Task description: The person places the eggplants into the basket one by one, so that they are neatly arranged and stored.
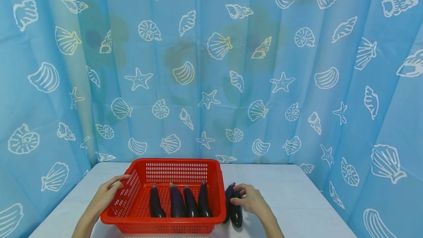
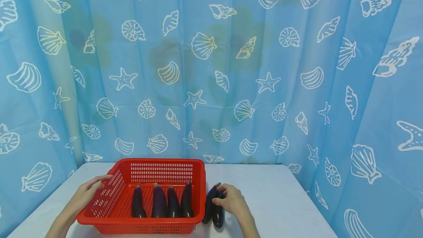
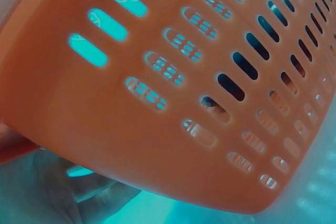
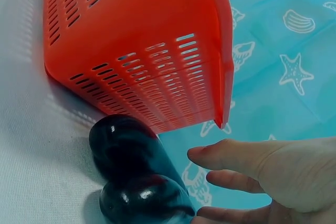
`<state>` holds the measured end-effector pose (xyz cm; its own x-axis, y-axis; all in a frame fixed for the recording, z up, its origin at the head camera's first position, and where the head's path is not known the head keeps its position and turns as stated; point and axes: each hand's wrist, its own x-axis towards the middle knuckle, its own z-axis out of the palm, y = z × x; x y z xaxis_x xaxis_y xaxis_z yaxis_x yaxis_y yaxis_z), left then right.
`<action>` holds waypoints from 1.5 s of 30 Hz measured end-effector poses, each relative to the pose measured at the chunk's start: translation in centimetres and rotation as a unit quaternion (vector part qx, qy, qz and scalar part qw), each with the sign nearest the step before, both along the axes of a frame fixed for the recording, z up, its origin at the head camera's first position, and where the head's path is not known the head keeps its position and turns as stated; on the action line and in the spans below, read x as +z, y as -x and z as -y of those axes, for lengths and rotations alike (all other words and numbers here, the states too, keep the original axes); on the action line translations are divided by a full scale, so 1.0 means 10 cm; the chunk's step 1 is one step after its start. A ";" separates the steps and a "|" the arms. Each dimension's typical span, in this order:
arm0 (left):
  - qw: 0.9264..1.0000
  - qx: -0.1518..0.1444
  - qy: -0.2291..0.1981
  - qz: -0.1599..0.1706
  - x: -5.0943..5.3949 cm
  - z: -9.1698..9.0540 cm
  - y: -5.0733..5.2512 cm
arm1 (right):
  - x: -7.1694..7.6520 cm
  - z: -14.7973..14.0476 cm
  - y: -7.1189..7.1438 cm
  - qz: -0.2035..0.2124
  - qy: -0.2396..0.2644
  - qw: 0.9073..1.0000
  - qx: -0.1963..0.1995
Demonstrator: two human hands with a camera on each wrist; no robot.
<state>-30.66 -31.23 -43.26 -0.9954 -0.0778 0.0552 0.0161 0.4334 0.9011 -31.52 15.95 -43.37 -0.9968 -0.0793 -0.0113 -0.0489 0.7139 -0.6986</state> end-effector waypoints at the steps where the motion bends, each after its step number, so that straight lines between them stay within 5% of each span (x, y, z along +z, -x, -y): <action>1: 1.000 0.000 0.000 0.000 0.00 0.00 0.00 | 0.00 0.00 0.00 0.000 0.002 1.000 0.000; 45: 1.000 0.004 -0.005 0.005 0.02 -0.02 -0.01 | -0.15 -0.01 0.04 0.073 -0.015 0.997 -0.025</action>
<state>-30.52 -31.04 -43.08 -0.9952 -0.0872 0.0446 0.0034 0.4241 0.9056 -31.96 16.04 -44.91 -0.9871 -0.0270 -0.1581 0.0879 0.7333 -0.6742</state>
